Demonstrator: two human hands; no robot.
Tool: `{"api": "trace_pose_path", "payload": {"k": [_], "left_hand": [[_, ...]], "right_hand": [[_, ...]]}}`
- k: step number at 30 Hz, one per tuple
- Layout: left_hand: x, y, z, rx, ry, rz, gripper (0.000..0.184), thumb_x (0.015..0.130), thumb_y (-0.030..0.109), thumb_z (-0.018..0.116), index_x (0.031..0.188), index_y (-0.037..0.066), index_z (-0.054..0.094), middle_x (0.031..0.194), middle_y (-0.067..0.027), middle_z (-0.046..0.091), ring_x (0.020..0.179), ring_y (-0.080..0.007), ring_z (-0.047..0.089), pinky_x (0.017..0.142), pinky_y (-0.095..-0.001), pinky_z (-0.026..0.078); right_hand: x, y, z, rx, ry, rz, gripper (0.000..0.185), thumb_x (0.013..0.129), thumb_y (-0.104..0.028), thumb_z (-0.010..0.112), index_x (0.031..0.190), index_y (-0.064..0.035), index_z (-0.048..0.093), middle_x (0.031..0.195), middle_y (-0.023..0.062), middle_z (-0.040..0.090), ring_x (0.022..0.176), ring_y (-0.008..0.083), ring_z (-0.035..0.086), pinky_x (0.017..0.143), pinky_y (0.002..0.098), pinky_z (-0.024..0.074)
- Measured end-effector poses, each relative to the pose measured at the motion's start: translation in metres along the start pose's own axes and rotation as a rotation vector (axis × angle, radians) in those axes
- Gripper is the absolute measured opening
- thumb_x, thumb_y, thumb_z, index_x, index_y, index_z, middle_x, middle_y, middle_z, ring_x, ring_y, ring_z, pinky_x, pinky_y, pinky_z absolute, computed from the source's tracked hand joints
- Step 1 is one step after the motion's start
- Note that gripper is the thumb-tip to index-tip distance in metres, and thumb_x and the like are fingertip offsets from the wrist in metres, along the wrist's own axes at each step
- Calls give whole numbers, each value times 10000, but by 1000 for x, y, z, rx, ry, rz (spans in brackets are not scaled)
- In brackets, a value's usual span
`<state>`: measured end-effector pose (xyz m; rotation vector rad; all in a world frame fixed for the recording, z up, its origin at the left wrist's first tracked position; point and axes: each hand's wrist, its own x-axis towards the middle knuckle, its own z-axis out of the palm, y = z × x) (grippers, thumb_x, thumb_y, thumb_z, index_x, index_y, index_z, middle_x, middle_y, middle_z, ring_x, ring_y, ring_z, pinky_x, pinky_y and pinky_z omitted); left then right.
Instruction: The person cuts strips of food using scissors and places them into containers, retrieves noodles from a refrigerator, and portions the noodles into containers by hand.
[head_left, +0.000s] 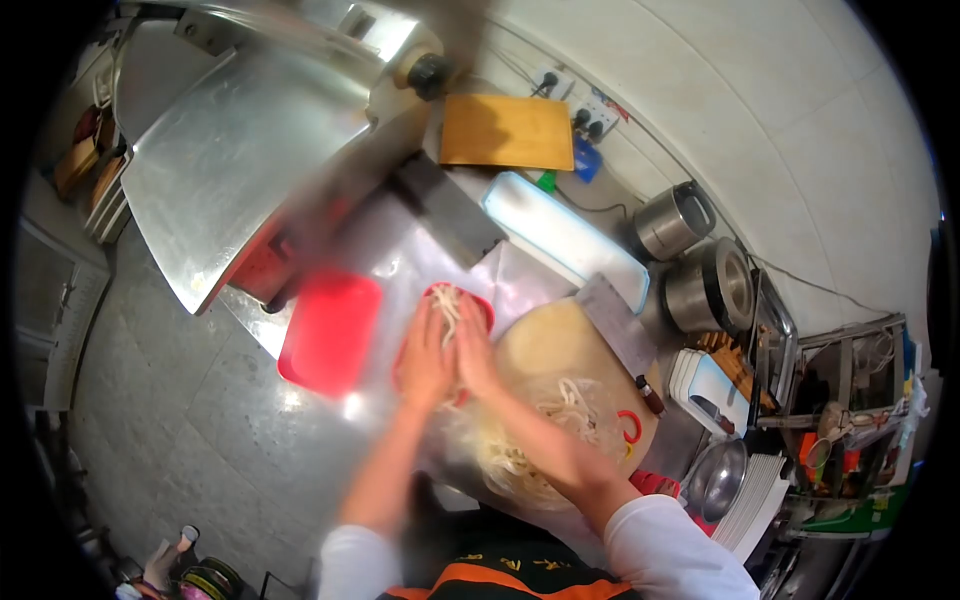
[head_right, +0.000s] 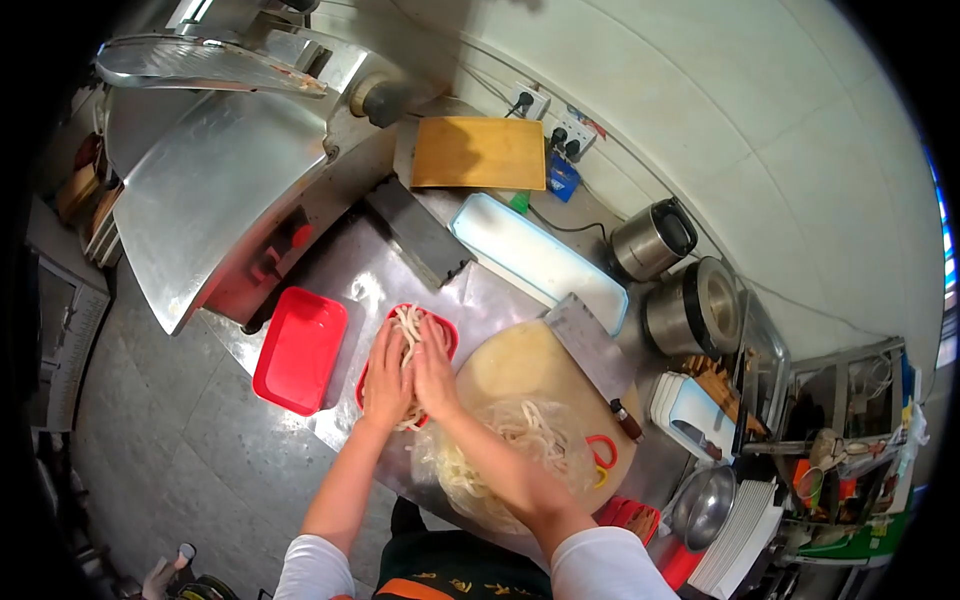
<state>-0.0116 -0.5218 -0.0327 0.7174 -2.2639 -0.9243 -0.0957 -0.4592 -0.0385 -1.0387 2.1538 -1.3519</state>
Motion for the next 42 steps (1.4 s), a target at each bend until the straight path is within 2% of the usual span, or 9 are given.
{"api": "trace_pose_path", "payload": {"k": [5, 14, 16, 19, 22, 28, 32, 39, 42], "left_hand": [[3, -6, -9, -142, 30, -58, 417, 776, 74, 442, 1177, -31, 393, 1238, -204, 381, 1154, -338, 360, 981, -381, 276], [-2, -10, -13, -150, -5, 37, 371, 809, 94, 435, 1171, 13, 416, 1298, -189, 290, 1180, -357, 309, 974, -390, 276], [-5, -13, -11, -15, 8, 68, 363, 821, 115, 424, 1170, 13, 419, 1298, -191, 289, 1193, -352, 289, 986, -393, 256], [-5, -15, -9, -48, -44, 35, 362, 835, 140, 410, 1175, 16, 420, 1306, -185, 279, 1201, -346, 279, 993, -390, 247], [1, -17, -10, -76, -73, 54, 391, 805, 129, 429, 1184, 38, 411, 1290, -191, 316, 1201, -344, 290, 1007, -396, 234], [21, -27, -36, -173, -158, 91, 367, 874, 202, 349, 1178, 15, 433, 1225, -183, 419, 1138, -327, 385, 968, -365, 290], [15, -18, -48, -285, -125, 10, 435, 902, 285, 266, 1178, -6, 433, 1218, -170, 432, 1127, -310, 407, 950, -355, 307], [-25, -19, -37, -337, 150, -152, 501, 901, 344, 214, 1130, -9, 485, 1187, -168, 463, 1124, -302, 411, 960, -363, 280], [-38, -28, -16, -120, 330, -77, 491, 890, 344, 230, 1140, 3, 479, 1193, -150, 462, 1143, -301, 392, 978, -395, 233]], "right_hand": [[6, 13, 0, -66, 235, -109, 266, 846, -95, 432, 1074, 9, 523, 1102, 173, 507, 1051, 315, 456, 901, 356, 356], [-3, -23, -58, -276, 134, -254, 105, 742, -37, 551, 842, -28, 580, 820, 97, 589, 808, 270, 548, 724, 335, 432], [-28, -36, -60, -228, -344, 109, 189, 718, -114, 595, 897, -59, 571, 779, 104, 589, 717, 283, 568, 661, 360, 453], [-53, -37, -48, -831, -630, -38, 337, 686, -200, 631, 979, -75, 520, 738, 119, 585, 657, 292, 580, 609, 381, 464], [-67, -44, -39, -770, -501, -8, 256, 634, -145, 626, 811, -47, 469, 663, 109, 575, 740, 269, 566, 633, 371, 436], [-43, -51, -56, -490, -317, -269, 338, 671, -83, 577, 985, -68, 454, 824, 118, 545, 735, 285, 530, 654, 378, 444], [8, -47, -62, -390, -248, -574, 212, 668, -10, 567, 865, -43, 494, 810, 92, 531, 738, 257, 535, 632, 346, 446], [49, -45, -38, -148, -410, -323, 151, 655, 9, 554, 784, -22, 480, 789, 113, 521, 707, 289, 535, 609, 341, 443], [54, -25, -26, -256, -387, -506, 141, 656, 16, 561, 777, -17, 496, 797, 114, 528, 714, 279, 547, 608, 320, 445]]}}
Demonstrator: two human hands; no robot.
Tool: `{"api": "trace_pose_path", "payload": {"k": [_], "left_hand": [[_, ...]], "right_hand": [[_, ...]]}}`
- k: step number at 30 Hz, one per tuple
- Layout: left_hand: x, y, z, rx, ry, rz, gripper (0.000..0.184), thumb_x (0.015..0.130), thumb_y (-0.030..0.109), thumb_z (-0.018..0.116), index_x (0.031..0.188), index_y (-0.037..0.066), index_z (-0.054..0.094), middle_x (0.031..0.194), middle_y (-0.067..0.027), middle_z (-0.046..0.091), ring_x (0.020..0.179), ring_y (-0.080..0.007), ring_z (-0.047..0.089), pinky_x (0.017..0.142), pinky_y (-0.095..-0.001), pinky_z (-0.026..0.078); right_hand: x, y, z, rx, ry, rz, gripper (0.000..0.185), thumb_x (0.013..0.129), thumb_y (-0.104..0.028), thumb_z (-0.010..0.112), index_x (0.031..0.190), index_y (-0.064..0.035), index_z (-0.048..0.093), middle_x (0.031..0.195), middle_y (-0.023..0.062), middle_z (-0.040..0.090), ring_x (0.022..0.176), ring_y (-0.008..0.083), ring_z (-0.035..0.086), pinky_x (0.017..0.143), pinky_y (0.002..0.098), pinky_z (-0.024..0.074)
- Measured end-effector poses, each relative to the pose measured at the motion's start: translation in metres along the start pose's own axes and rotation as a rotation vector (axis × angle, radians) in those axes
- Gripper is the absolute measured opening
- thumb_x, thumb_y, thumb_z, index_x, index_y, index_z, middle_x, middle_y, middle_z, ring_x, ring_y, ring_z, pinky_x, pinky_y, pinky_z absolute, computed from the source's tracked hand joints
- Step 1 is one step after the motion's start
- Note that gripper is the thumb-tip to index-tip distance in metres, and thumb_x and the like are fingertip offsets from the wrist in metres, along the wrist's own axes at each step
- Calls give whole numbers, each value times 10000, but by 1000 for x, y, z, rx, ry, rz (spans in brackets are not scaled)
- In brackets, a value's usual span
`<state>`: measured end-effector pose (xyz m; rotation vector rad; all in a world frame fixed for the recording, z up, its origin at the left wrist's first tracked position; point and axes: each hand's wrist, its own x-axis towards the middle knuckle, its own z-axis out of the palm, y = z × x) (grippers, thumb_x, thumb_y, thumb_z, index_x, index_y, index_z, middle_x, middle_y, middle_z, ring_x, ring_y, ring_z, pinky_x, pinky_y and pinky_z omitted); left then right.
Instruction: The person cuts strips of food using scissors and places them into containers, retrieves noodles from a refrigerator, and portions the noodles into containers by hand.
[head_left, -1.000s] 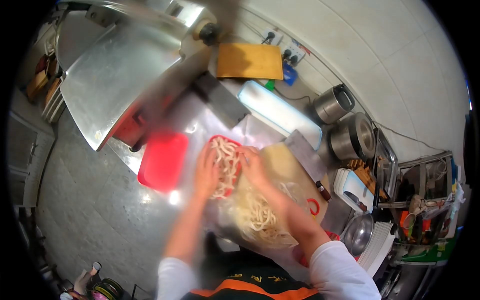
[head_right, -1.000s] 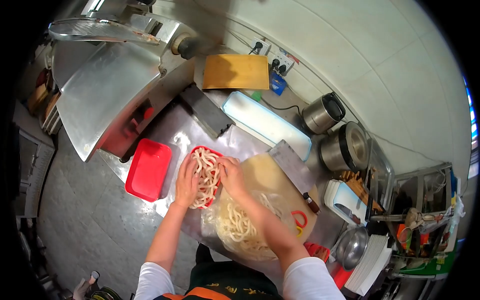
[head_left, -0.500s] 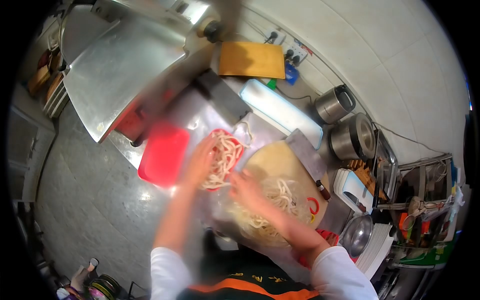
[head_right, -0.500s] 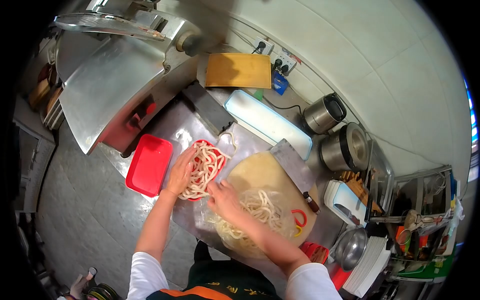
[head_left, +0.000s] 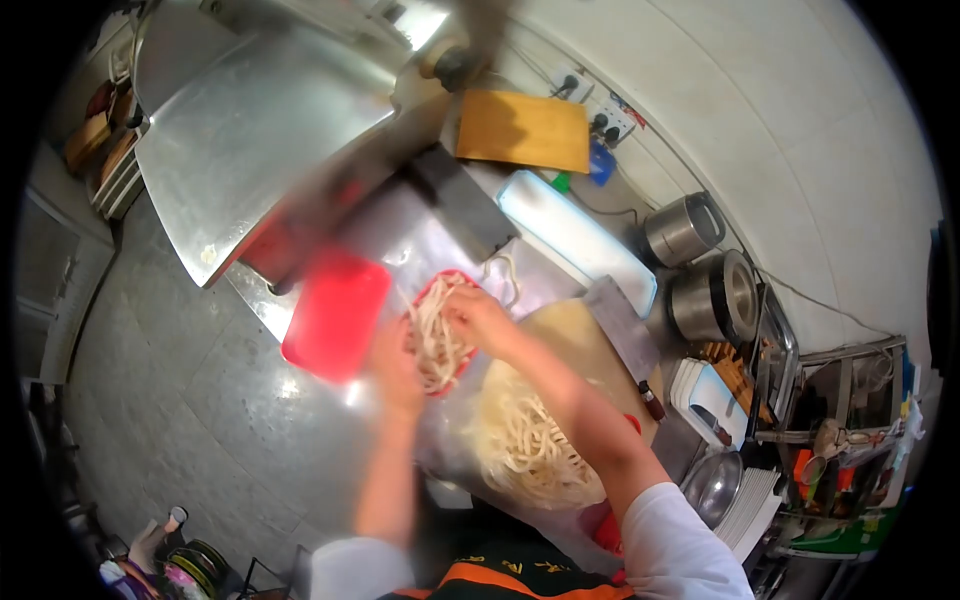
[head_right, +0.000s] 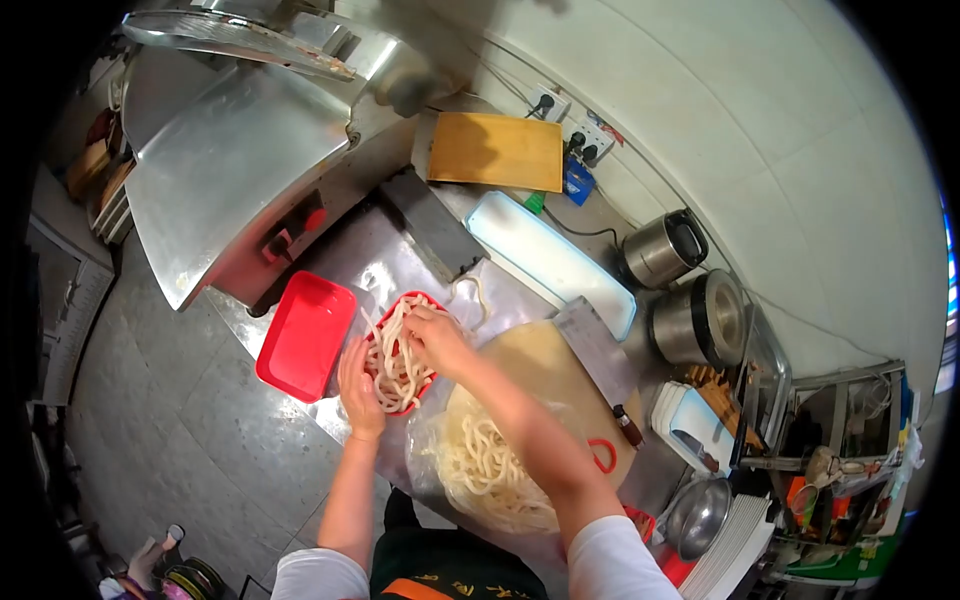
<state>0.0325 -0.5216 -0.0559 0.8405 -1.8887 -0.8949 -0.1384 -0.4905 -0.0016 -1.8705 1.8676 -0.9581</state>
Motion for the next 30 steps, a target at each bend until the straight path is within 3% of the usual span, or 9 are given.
{"api": "trace_pose_path", "payload": {"k": [3, 5, 7, 12, 14, 17, 19, 22, 30], "left_hand": [[-8, -1, 9, 149, 3, -8, 488, 870, 347, 259, 1168, 15, 456, 1206, -123, 458, 1169, -292, 365, 992, -430, 176], [-5, 3, 12, 214, -22, -4, 482, 859, 351, 291, 1183, 28, 444, 1217, -111, 451, 1181, -283, 351, 992, -447, 160], [1, 8, 14, 277, -48, 7, 482, 848, 356, 322, 1197, 42, 432, 1228, -99, 443, 1193, -273, 338, 993, -463, 144], [21, 36, 9, 477, -314, -18, 713, 658, 451, 612, 1244, 114, 385, 1253, -63, 421, 1224, -253, 285, 986, -526, 116], [19, 35, 16, 448, -294, 4, 798, 581, 450, 673, 1250, 133, 375, 1242, -50, 431, 1224, -249, 281, 978, -548, 110], [22, 31, 26, 453, -257, -46, 776, 575, 405, 687, 1241, 144, 386, 1224, -49, 445, 1218, -242, 292, 975, -554, 103], [21, 24, 28, 432, -240, -20, 772, 550, 361, 712, 1227, 156, 403, 1209, -44, 455, 1209, -231, 307, 972, -556, 95], [25, 28, 24, 417, -276, 11, 827, 540, 337, 724, 1252, 118, 363, 1205, -70, 452, 1196, -234, 325, 975, -547, 92], [22, 24, 28, 310, -171, -89, 933, 525, 402, 731, 1264, 39, 293, 1206, -166, 408, 1163, -274, 353, 984, -504, 149]], "right_hand": [[-5, 0, -10, 189, 127, 245, 153, 686, 17, 570, 831, -20, 540, 757, 96, 520, 647, 216, 551, 602, 258, 450], [-11, 32, -16, 109, 372, 503, 115, 695, -40, 593, 767, -24, 505, 826, 111, 549, 761, 283, 560, 651, 353, 449], [-24, 67, -23, -345, 346, 585, 205, 683, -92, 626, 833, -42, 496, 835, 131, 557, 743, 311, 569, 660, 394, 447], [-28, 98, -21, -373, 231, 829, 312, 669, -131, 643, 913, -53, 465, 809, 140, 562, 713, 334, 567, 662, 411, 439], [-30, 99, -18, -331, 218, 874, 335, 667, -136, 645, 933, -60, 457, 804, 131, 564, 715, 331, 566, 658, 412, 438], [-25, 67, -32, -166, 318, 725, 269, 685, -96, 630, 917, -62, 499, 805, 110, 565, 688, 296, 567, 618, 367, 447], [-27, 34, -43, 43, 318, 389, 185, 707, -2, 581, 882, -58, 552, 820, 92, 568, 672, 251, 569, 593, 306, 452], [-20, -13, -63, 16, 268, 232, 175, 718, 71, 528, 839, -42, 583, 808, 84, 562, 663, 222, 563, 583, 267, 450], [-6, 10, -39, 59, 32, -139, 189, 672, 69, 542, 833, -23, 576, 785, 92, 549, 745, 262, 544, 646, 318, 447]]}}
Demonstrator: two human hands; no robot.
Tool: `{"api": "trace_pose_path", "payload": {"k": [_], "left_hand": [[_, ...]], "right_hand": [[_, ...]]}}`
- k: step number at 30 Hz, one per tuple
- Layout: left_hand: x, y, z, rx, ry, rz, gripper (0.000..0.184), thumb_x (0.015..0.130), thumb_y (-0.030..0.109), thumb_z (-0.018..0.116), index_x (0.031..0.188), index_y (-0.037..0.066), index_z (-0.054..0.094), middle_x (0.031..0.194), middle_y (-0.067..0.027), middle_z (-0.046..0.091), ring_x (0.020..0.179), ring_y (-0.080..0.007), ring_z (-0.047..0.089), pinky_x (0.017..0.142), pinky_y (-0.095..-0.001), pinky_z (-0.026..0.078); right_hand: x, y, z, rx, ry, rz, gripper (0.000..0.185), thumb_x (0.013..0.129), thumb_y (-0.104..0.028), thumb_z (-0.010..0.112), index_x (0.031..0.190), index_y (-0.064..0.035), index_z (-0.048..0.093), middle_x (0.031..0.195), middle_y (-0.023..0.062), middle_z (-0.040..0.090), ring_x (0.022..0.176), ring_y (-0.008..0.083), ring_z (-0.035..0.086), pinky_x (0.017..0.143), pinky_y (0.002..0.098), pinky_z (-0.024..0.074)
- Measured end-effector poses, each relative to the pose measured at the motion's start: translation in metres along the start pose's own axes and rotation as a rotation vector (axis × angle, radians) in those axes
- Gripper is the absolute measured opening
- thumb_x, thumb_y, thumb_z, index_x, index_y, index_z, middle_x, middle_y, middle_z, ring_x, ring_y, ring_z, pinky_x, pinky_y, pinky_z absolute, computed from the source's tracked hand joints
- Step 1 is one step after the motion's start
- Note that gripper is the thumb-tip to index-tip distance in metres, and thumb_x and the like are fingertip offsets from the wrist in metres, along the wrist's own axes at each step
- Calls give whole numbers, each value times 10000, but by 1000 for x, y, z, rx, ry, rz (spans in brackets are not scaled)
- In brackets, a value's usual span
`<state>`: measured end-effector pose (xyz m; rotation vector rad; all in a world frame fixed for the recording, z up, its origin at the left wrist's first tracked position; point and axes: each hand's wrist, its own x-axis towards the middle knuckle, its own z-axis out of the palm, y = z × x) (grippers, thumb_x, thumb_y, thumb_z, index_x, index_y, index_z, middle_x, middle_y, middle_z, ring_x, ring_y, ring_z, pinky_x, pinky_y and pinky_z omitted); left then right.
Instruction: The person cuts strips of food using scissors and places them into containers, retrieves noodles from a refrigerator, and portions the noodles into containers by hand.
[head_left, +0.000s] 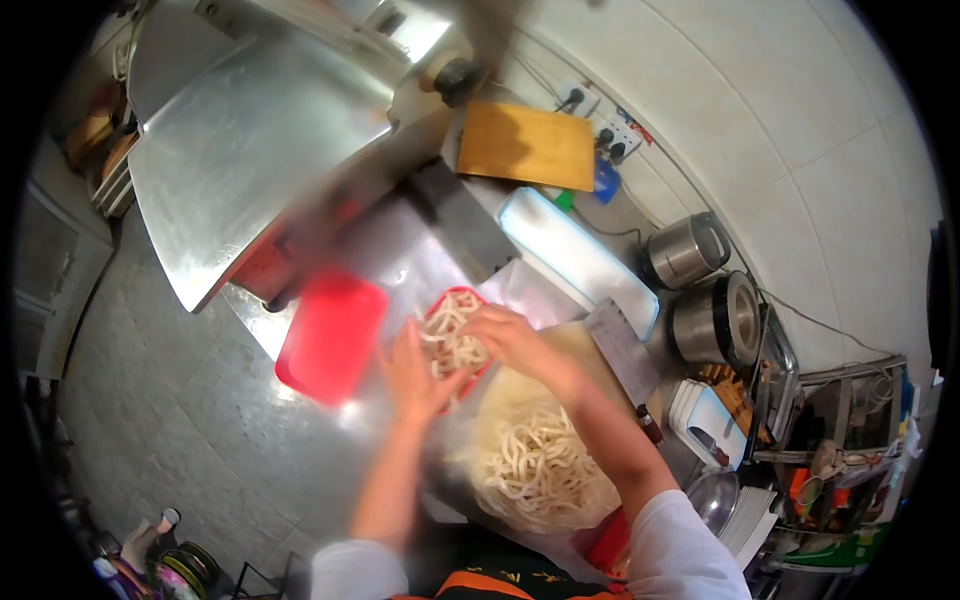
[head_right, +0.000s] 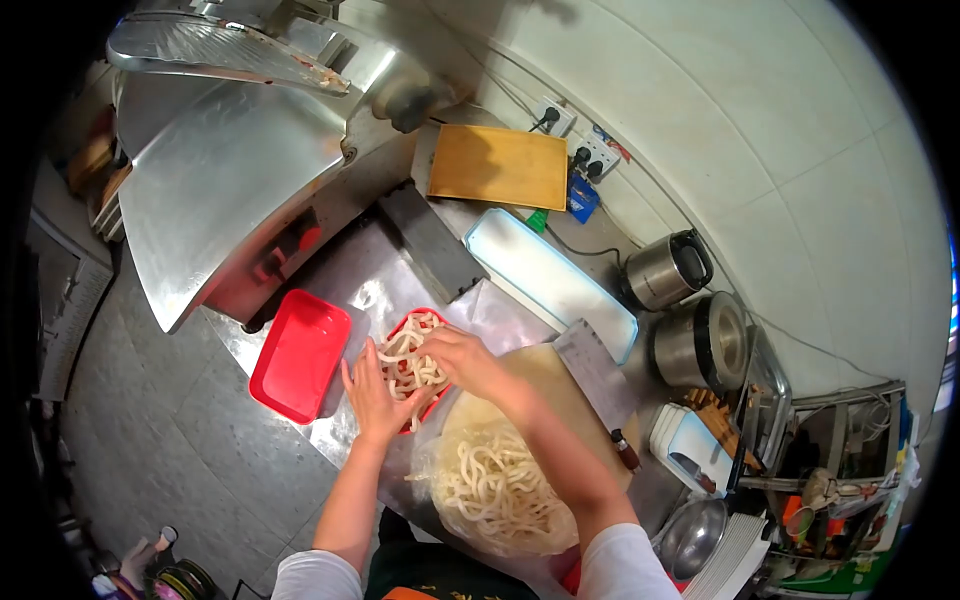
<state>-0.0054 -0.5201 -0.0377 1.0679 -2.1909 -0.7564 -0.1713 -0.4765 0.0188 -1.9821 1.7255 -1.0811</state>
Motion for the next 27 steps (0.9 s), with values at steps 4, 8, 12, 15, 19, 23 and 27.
{"api": "trace_pose_path", "payload": {"k": [4, 8, 12, 15, 19, 23, 27], "left_hand": [[-1, 2, -1, -40, 51, -33, 784, 518, 425, 732, 1133, 40, 433, 1206, -174, 397, 1150, -293, 363, 977, -492, 188], [1, 2, 0, 45, 68, 70, 694, 501, 437, 741, 1026, 60, 489, 1207, -159, 413, 1153, -291, 367, 967, -502, 183], [8, 2, -8, 12, -44, 124, 718, 486, 440, 746, 1048, 83, 480, 1203, -91, 449, 1158, -267, 376, 959, -537, 159], [15, -7, -11, -54, -139, 191, 739, 493, 423, 745, 1094, 95, 467, 1194, -56, 457, 1159, -245, 377, 959, -548, 151], [19, -3, -4, 46, -173, 223, 685, 539, 311, 725, 1143, 129, 455, 1160, -38, 449, 1166, -222, 363, 959, -545, 159], [22, 0, -3, 27, -155, 167, 609, 565, 211, 681, 1133, 146, 471, 1137, -36, 443, 1157, -218, 362, 958, -547, 166], [27, -8, -1, -37, -150, 212, 569, 572, 161, 646, 1118, 146, 486, 1164, -48, 434, 1131, -226, 391, 966, -531, 174]], "right_hand": [[5, 14, 10, 45, -130, -6, 172, 675, 59, 545, 826, -17, 575, 822, 94, 536, 776, 271, 534, 663, 319, 444], [3, 19, 16, 52, -148, 70, 157, 685, 54, 551, 826, -10, 577, 865, 96, 524, 787, 268, 531, 677, 314, 444], [-4, 15, 18, 129, -124, 190, 125, 704, 51, 556, 816, 1, 581, 896, 83, 529, 773, 225, 554, 660, 299, 455], [-9, 18, 21, 259, -41, 281, 123, 702, 44, 571, 816, 0, 583, 875, 71, 546, 764, 198, 566, 644, 283, 460], [-13, 24, 26, 258, 25, 391, 131, 689, 25, 604, 814, -9, 586, 823, 65, 563, 767, 203, 562, 650, 278, 461], [-15, 7, 10, -39, 209, 154, 130, 684, 22, 613, 805, -17, 587, 833, 67, 569, 780, 217, 557, 660, 295, 460], [-45, -30, 2, -10, 158, 238, 150, 675, -61, 649, 808, -47, 581, 831, 77, 568, 771, 241, 552, 644, 319, 456]]}}
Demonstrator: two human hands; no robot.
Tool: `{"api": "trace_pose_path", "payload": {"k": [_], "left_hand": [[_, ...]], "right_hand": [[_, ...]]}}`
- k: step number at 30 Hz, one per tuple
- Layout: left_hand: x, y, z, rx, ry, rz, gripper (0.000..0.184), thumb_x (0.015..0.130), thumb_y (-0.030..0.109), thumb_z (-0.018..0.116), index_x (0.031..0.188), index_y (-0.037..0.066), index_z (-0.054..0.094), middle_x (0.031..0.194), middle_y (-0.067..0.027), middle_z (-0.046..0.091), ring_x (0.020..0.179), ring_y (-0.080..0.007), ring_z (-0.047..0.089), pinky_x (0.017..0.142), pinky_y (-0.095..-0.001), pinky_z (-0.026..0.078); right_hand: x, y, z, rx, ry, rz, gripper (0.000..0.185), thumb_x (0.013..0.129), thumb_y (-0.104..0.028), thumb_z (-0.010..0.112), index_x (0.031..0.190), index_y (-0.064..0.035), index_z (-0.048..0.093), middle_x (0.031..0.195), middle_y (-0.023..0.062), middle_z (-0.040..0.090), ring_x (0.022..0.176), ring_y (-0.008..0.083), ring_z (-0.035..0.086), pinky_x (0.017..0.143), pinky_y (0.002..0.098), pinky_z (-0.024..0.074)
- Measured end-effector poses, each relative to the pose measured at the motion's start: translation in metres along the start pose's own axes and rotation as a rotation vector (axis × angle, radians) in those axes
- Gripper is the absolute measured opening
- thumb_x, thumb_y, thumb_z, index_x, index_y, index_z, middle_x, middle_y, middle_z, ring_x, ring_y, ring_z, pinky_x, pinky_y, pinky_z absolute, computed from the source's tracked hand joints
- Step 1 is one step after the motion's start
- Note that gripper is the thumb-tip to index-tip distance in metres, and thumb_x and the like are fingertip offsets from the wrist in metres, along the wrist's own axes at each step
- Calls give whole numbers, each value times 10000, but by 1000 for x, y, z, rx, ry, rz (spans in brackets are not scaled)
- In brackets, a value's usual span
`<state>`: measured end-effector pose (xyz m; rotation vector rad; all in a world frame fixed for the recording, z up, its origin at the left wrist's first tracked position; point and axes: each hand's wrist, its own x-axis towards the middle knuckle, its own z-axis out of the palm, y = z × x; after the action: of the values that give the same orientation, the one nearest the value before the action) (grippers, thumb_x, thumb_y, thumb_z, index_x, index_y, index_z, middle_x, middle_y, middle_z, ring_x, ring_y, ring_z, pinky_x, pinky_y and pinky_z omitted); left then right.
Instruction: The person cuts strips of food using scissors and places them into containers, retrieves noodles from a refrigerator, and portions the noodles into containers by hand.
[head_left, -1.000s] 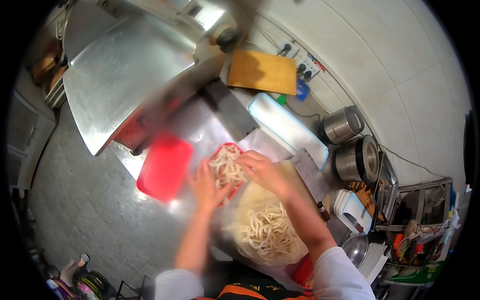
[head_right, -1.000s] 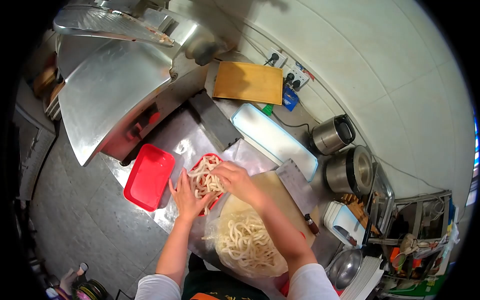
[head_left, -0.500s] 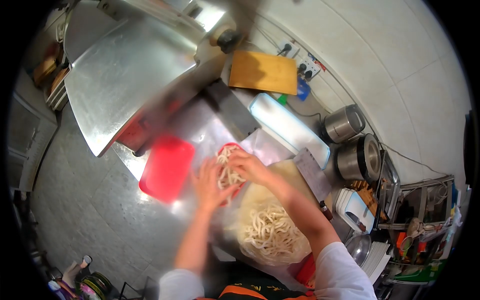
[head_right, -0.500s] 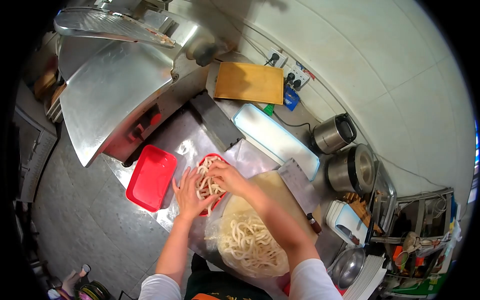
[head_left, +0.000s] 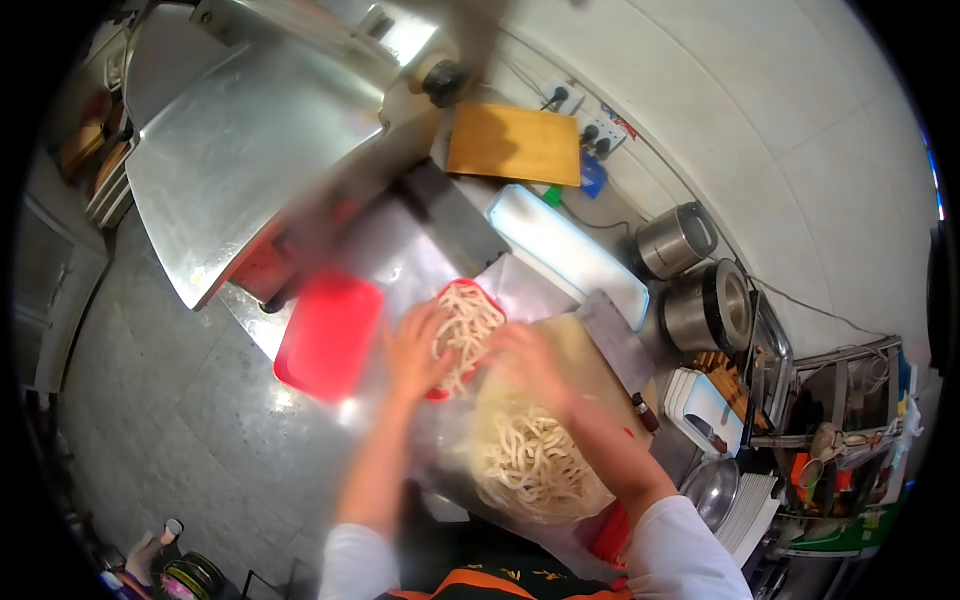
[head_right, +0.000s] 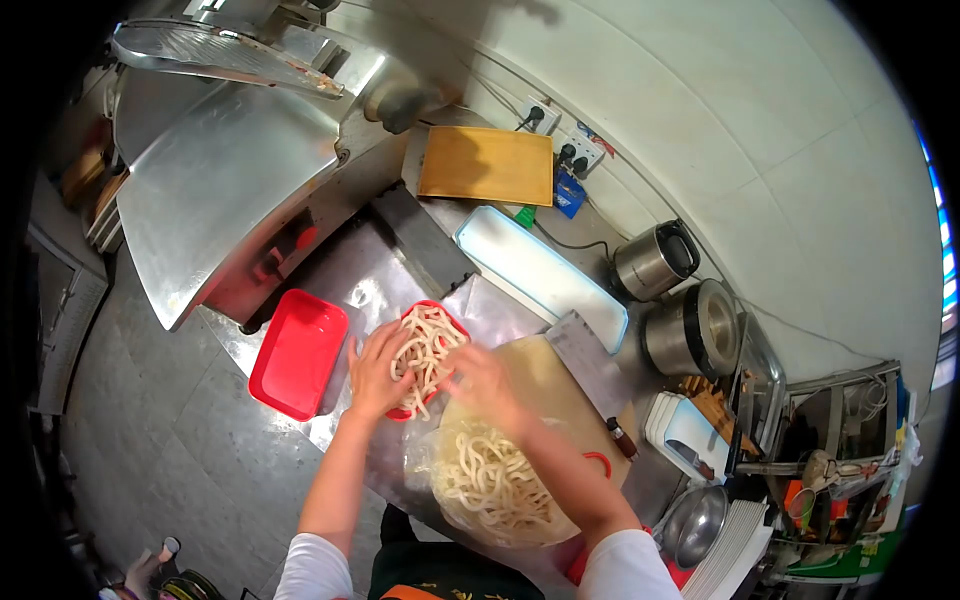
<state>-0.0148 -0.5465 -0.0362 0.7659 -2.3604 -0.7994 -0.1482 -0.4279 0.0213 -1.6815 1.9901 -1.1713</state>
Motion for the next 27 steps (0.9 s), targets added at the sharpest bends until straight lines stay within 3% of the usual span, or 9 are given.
{"api": "trace_pose_path", "payload": {"k": [4, 11, 13, 16, 20, 23, 25, 26, 27], "left_hand": [[6, 4, -9, -92, -144, -21, 568, 579, 140, 628, 1127, 136, 481, 1268, -71, 375, 1171, -234, 368, 989, -506, 156], [10, -7, -1, -35, -163, 30, 586, 617, 152, 614, 1175, 170, 436, 1322, -99, 313, 1205, -252, 328, 990, -554, 122], [8, -9, 0, -80, -147, 100, 495, 594, 116, 591, 1082, 133, 512, 1278, -69, 383, 1186, -242, 356, 1002, -510, 119], [5, -10, 0, -69, -200, 177, 431, 590, 129, 570, 1020, 108, 539, 1225, -59, 434, 1160, -239, 384, 995, -509, 135], [2, -4, -11, -82, -161, 176, 365, 589, 134, 545, 953, 99, 549, 1173, -60, 466, 1117, -239, 416, 985, -503, 163], [-2, -6, -10, -55, -86, 221, 344, 582, 132, 526, 925, 101, 544, 1147, -69, 473, 1083, -251, 433, 969, -503, 191], [-3, -5, -10, -55, -57, 210, 315, 596, 154, 553, 906, 101, 541, 1144, -81, 475, 1075, -263, 437, 956, -504, 210], [-3, -4, -11, -57, -58, 211, 315, 596, 154, 553, 906, 101, 541, 1144, -81, 475, 1075, -263, 437, 956, -504, 210], [-3, -2, -12, -52, -33, 221, 287, 620, 178, 572, 896, 102, 548, 1147, -83, 473, 1073, -266, 440, 951, -501, 221]], "right_hand": [[-51, -12, 28, -144, -273, -4, 251, 671, -135, 664, 882, -77, 540, 800, 91, 556, 742, 274, 552, 618, 344, 455], [-50, 1, 55, -84, -151, 289, 209, 724, -105, 593, 919, -47, 545, 910, 120, 553, 803, 302, 552, 676, 365, 466], [-35, 11, 42, -275, 1, -28, 152, 719, -42, 556, 870, -34, 545, 903, 114, 553, 809, 284, 546, 675, 336, 461], [-8, 22, 26, -391, -47, -217, 156, 701, -5, 526, 854, -26, 552, 875, 104, 551, 808, 262, 536, 693, 313, 452], [-12, 34, 34, -368, -269, -244, 165, 694, -1, 509, 851, -25, 557, 877, 102, 542, 808, 254, 526, 714, 312, 442], [-16, 23, 34, -257, -156, -287, 146, 694, -8, 536, 838, -25, 557, 905, 110, 531, 815, 253, 525, 713, 328, 439], [-19, 14, 34, -396, 285, -232, 134, 681, -22, 591, 810, -18, 556, 885, 108, 531, 828, 249, 525, 711, 315, 434], [-20, 11, 31, -397, 285, -231, 134, 681, -22, 591, 810, -18, 556, 885, 108, 531, 828, 249, 525, 711, 315, 434], [-20, 7, 26, -336, 342, 8, 141, 673, -22, 613, 802, -17, 556, 856, 105, 533, 797, 245, 532, 687, 307, 438]]}}
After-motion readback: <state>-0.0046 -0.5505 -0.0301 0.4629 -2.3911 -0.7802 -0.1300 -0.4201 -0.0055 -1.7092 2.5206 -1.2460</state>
